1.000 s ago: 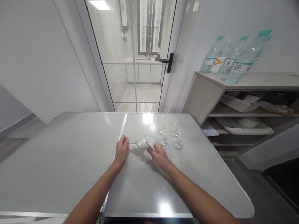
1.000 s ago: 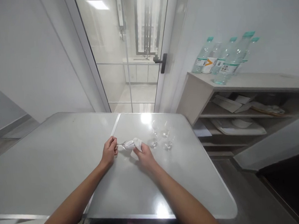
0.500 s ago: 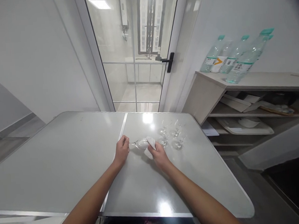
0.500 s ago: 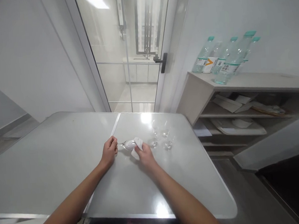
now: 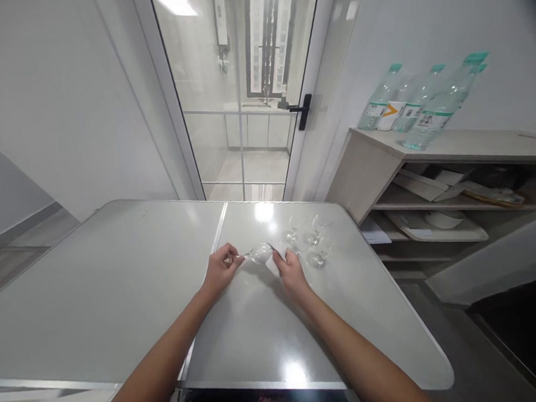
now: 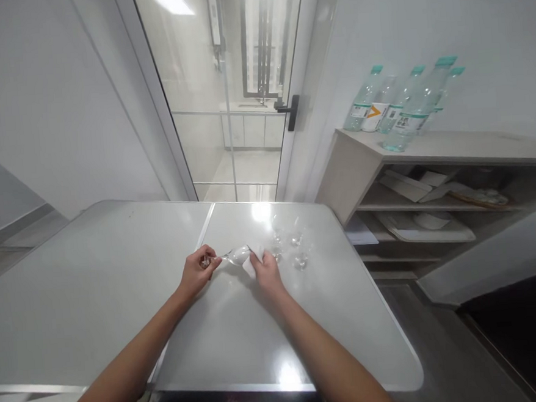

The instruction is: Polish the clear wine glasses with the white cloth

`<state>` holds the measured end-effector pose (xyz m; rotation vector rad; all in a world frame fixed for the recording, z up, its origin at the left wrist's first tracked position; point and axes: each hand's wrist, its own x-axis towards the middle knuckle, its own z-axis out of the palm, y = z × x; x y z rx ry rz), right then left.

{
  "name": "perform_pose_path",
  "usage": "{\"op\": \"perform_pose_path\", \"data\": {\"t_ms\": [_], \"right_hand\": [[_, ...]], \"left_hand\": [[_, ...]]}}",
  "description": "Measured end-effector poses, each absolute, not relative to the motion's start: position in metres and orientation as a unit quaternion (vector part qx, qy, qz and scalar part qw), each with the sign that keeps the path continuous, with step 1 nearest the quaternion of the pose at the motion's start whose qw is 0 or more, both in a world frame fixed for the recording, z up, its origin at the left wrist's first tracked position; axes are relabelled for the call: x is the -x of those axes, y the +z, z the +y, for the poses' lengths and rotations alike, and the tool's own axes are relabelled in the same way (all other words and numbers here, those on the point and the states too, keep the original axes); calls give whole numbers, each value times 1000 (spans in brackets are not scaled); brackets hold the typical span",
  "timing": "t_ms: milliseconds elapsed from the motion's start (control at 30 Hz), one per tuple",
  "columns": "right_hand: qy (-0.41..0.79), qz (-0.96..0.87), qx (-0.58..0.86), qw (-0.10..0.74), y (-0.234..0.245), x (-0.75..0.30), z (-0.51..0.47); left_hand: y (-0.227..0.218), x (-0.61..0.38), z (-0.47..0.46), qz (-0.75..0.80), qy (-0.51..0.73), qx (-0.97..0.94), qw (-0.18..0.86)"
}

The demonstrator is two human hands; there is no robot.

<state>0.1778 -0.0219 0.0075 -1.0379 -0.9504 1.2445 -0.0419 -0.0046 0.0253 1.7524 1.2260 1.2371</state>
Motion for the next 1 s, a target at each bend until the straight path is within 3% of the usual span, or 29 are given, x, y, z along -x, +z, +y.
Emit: {"op": "perform_pose_path", "data": {"t_ms": [100, 200, 300, 433, 667, 833, 1000], "right_hand": [[456, -488, 465, 582, 14, -184, -23], [408, -455, 464, 641, 20, -186, -30], [445, -355, 442, 694, 24, -183, -40], [545, -362, 373, 658, 30, -169, -51], [712, -292, 234, 594, 44, -155, -54], [720, -265, 227, 600, 51, -155, -51], [695, -276, 284, 599, 36, -154, -45]], "left_hand": [[20, 39, -3, 460, 488, -576, 468], [20, 39, 0, 435, 539, -491, 529], [27, 43, 1, 407, 593, -419, 555], [34, 42, -4, 366, 575, -409, 607], [18, 31, -10, 370, 463, -539, 598], [17, 33, -12, 355, 378, -642, 564], [18, 32, -16, 302, 349, -624, 630]]}}
